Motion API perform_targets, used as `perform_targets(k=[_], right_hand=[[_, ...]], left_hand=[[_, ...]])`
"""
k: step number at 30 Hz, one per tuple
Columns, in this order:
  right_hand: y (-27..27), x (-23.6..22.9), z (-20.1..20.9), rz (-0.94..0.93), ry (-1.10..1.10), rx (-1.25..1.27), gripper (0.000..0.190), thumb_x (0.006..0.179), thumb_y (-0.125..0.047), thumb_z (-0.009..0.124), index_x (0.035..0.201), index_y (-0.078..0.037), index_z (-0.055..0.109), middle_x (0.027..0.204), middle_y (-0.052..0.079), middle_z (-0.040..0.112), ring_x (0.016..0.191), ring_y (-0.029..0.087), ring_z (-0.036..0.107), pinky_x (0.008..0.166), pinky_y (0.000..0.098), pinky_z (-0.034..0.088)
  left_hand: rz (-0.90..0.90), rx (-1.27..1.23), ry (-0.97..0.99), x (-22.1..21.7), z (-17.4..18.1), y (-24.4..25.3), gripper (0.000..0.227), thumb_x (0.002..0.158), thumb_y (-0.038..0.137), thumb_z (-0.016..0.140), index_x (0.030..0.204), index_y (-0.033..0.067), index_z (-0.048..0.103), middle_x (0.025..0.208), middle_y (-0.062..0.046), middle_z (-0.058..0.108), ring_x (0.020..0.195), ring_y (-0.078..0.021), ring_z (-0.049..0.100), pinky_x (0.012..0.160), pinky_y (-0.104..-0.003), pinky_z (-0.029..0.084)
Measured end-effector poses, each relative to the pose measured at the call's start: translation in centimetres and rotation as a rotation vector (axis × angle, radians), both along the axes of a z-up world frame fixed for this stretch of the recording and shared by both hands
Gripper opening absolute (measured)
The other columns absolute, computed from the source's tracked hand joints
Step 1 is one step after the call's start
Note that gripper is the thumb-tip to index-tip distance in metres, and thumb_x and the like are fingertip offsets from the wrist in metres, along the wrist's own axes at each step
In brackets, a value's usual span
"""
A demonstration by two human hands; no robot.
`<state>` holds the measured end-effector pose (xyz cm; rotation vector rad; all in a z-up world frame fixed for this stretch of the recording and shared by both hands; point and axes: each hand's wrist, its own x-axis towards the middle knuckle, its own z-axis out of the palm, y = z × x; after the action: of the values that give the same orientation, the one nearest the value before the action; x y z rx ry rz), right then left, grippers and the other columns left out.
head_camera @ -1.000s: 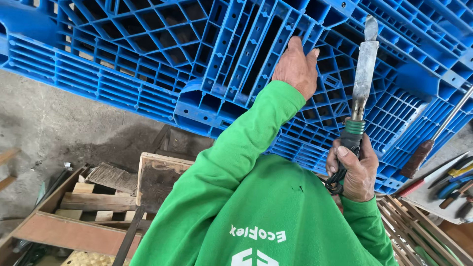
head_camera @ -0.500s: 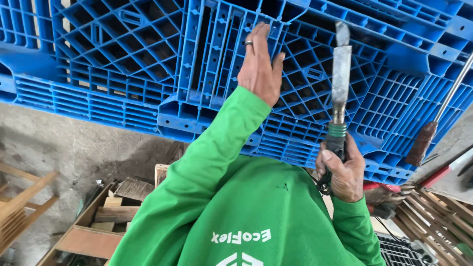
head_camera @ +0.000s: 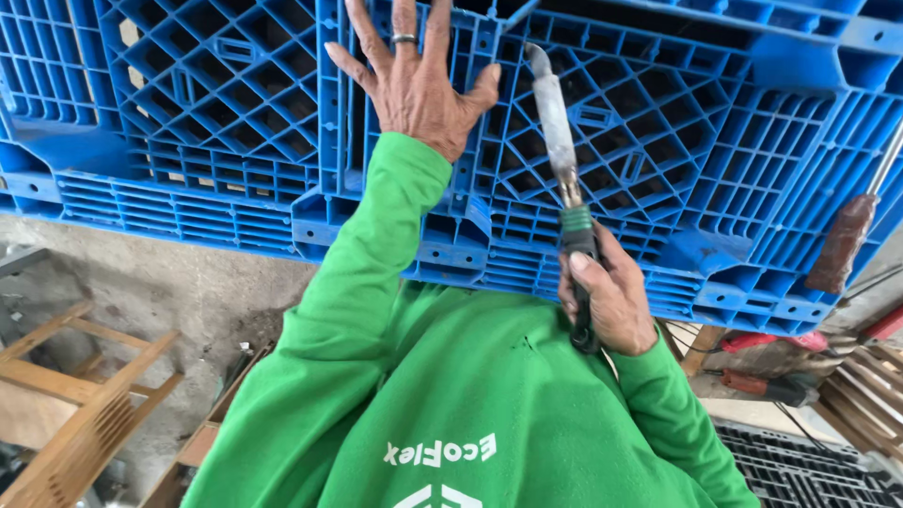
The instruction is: The person uses a soldering iron to melt and fuse seams on a blue plastic crate. They hold the crate steady with one hand while applying the hot tip along the grid lines to join plastic sections.
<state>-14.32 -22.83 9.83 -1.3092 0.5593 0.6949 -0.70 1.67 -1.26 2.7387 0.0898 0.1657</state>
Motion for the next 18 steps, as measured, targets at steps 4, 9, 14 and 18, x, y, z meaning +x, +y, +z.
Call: perform_targets(k=[4, 9, 14, 18], right_hand=[[0.5, 0.7, -0.8, -0.120, 0.125, 0.246, 0.043, 0.102, -0.022, 0.055, 0.134, 0.004, 0.042, 0.093, 0.009, 0.054, 0.056, 0.014, 0.049, 0.044, 0.0272, 0.042], [0.5, 1.3, -1.1, -0.142, 0.169, 0.460, 0.044, 0.103, -0.024, 0.048, 0.140, -0.002, 0.043, 0.090, 0.008, 0.051, 0.054, 0.011, 0.046, 0.043, 0.0259, 0.042], [0.4, 2.1, -1.2, -0.177, 0.221, 0.625, 0.048, 0.103, -0.025, 0.045, 0.145, -0.005, 0.042, 0.087, 0.007, 0.049, 0.052, 0.011, 0.045, 0.041, 0.0258, 0.042], [-0.3, 2.2, -1.3, -0.223, 0.263, 0.696, 0.049, 0.104, -0.027, 0.045, 0.147, -0.005, 0.041, 0.088, 0.007, 0.049, 0.051, 0.010, 0.044, 0.039, 0.0250, 0.041]], left_hand=[[-0.015, -0.002, -0.002, 0.3, -0.4, 0.5, 0.093, 0.094, 0.067, 0.081, 0.165, 0.0259, 0.037, 0.173, -0.010, 0.009, 0.157, -0.0466, -0.010, 0.121, -0.082, -0.003], [-0.102, 0.025, -0.069, 0.1, -0.8, 0.6, 0.080, 0.099, 0.060, 0.076, 0.162, 0.0285, 0.038, 0.174, -0.008, 0.003, 0.158, -0.0432, -0.012, 0.122, -0.079, -0.004], [-0.219, 0.047, -0.049, 1.1, -0.2, 0.7, 0.065, 0.105, 0.046, 0.077, 0.161, 0.0320, 0.047, 0.173, -0.009, 0.016, 0.158, -0.0421, -0.003, 0.122, -0.076, -0.005], [-0.338, -0.056, 0.009, 2.4, 0.6, 1.4, 0.057, 0.103, 0.036, 0.078, 0.155, 0.0265, 0.055, 0.171, -0.010, 0.028, 0.160, -0.0408, 0.009, 0.127, -0.070, -0.003]])
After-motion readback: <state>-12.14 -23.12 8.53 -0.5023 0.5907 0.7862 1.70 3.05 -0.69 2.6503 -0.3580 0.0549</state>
